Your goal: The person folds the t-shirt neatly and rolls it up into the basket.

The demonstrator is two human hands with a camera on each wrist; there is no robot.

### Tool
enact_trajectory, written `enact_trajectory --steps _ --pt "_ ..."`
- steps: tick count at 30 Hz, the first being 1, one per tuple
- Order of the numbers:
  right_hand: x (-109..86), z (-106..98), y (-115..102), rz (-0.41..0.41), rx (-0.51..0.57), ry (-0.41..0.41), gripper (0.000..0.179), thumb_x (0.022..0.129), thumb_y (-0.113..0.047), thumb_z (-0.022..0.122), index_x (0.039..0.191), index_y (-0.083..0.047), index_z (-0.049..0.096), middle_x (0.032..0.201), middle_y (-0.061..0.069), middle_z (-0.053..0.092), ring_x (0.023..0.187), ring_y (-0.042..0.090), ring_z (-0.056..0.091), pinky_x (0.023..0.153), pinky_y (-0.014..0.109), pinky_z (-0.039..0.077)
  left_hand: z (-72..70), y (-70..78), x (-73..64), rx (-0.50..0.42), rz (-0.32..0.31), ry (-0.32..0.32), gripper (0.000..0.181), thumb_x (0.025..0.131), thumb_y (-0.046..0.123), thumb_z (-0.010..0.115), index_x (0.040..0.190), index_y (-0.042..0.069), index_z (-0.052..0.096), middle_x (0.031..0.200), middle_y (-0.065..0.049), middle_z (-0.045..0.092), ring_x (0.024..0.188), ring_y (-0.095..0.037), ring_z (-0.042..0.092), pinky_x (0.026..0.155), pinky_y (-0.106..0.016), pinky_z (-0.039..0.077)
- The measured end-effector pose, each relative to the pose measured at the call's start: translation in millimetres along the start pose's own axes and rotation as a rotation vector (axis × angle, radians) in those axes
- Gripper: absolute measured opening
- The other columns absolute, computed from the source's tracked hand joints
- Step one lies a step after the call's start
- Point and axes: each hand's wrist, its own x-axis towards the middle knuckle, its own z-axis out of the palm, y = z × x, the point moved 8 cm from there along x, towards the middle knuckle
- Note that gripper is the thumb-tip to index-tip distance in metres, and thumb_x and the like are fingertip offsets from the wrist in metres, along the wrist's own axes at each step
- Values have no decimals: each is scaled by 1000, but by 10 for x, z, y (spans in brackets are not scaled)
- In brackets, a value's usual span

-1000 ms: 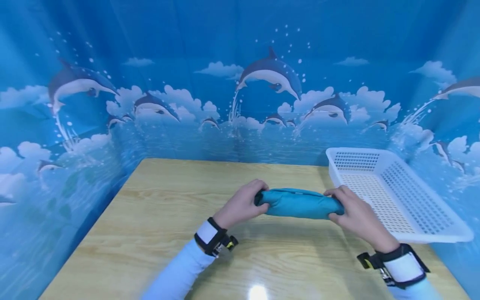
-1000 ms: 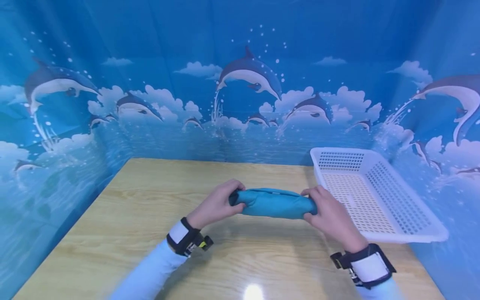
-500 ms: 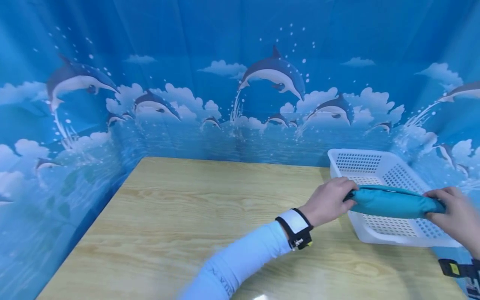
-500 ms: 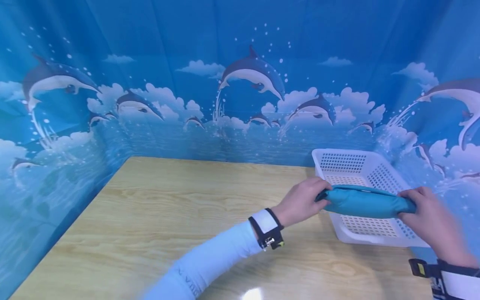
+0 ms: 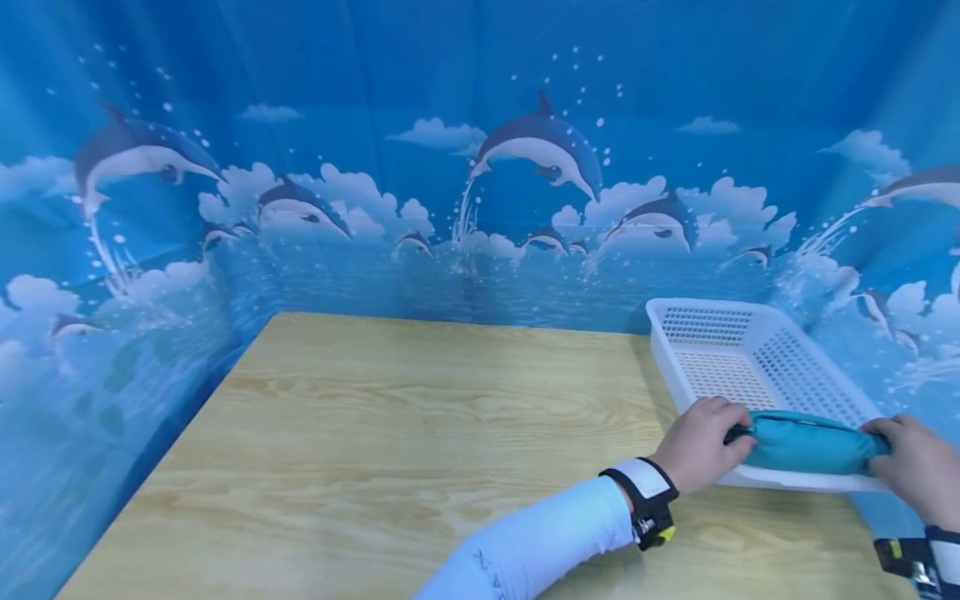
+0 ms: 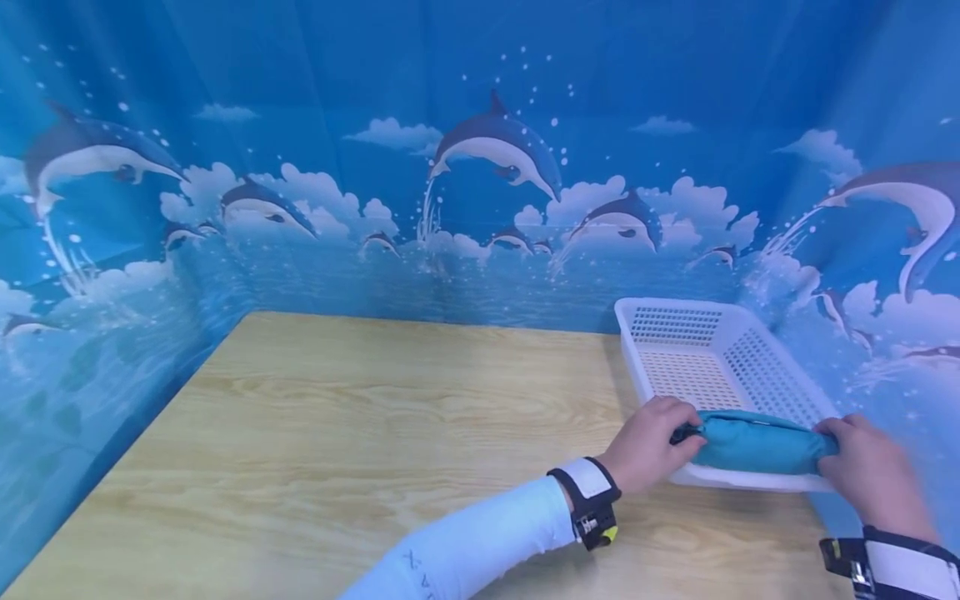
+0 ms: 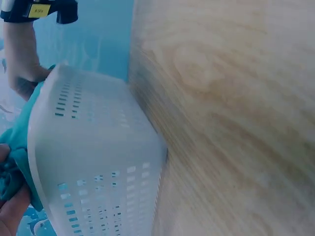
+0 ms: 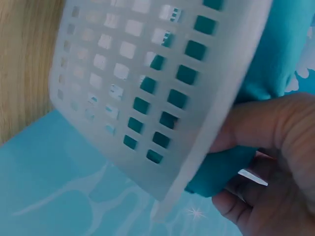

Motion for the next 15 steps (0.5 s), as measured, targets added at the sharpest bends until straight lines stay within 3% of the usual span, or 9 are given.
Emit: enact_trajectory --steps 3,8,13,15 --pt "0 9 -122 -21 -21 -19 30 69 19 52 98 25 52 92 38 42 80 52 43 69 61 38 49 -40 31 59 -8 -33 10 94 27 58 101 22 64 97 15 60 87 6 49 72 -1 35" --pt "92 139 -192 -6 -57 -91 28 70 12 61 96 22 57 87 35 48 75 47 50 62 52 42 164 -64 68 233 -4 -148 3 91 27 60 92 26 63 84 20 55 73 6 44 58 -6 34" --pt "142 262 -190 37 -38 -210 26 76 10 56 99 23 55 90 36 47 77 45 50 63 52 44 263 1 90 337 74 -244 7 95 30 52 101 28 55 79 18 53 68 4 44 55 -10 34" --pt "161 294 -187 43 -46 -248 24 77 10 55 97 23 55 89 36 48 78 44 50 65 53 44 317 12 71 390 107 -299 12 98 36 43 101 30 53 77 19 53 69 3 45 62 -11 34"
